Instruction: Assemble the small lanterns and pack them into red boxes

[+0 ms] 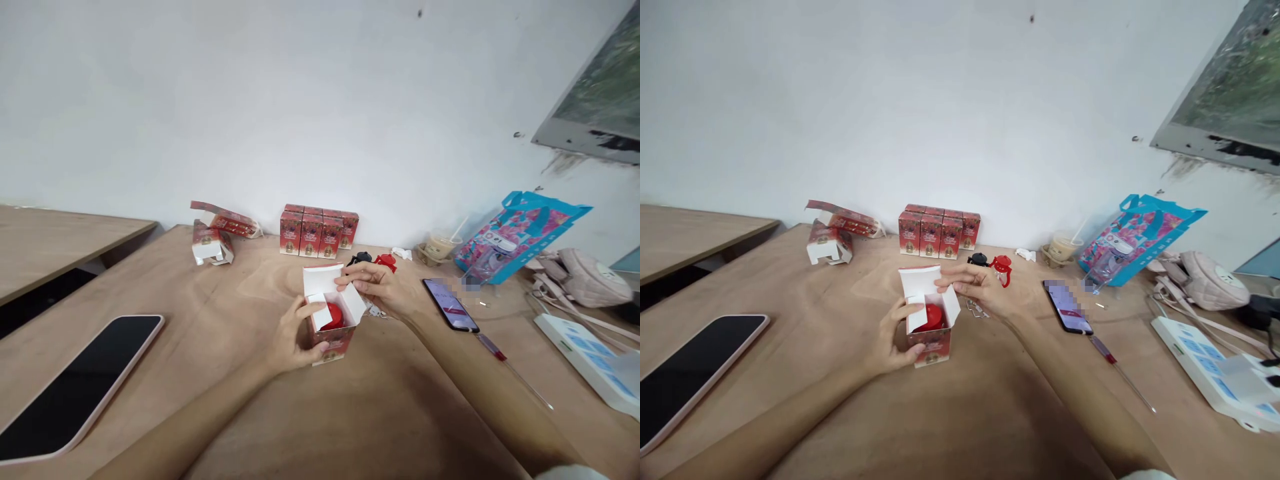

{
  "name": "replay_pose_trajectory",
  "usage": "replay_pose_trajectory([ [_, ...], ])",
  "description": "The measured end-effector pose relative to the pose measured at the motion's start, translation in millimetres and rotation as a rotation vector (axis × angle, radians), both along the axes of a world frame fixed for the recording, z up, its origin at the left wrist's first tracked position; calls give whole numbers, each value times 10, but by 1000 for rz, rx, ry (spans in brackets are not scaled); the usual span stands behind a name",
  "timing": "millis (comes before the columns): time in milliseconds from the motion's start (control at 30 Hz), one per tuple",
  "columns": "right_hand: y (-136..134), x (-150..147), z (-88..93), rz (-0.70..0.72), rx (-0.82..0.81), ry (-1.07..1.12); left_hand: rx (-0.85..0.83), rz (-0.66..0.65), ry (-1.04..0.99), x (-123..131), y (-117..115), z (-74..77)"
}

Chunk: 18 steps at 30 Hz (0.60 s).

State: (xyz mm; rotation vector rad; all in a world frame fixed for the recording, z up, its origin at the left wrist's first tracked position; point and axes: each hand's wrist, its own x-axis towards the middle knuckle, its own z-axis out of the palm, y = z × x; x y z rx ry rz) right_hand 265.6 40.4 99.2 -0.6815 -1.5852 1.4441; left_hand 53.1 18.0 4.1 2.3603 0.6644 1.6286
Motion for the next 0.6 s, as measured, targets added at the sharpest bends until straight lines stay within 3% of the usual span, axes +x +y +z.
replay_pose_trajectory([
  [133, -57, -71, 32, -76, 151, -149, -17, -45, 17, 6, 14, 37],
  [300, -143, -195, 44, -326, 598, -451, -50, -78, 36, 8, 13, 2],
  [367, -164, -204, 50, -297, 630, -480, -99, -66, 16, 13, 2, -50],
  [500, -242, -146, 82, -86, 593, -473, -309, -109, -41, 34, -28, -81],
  [600, -330, -99, 89, -65, 651, -486, -394, -162, -12, 40, -34, -39],
])
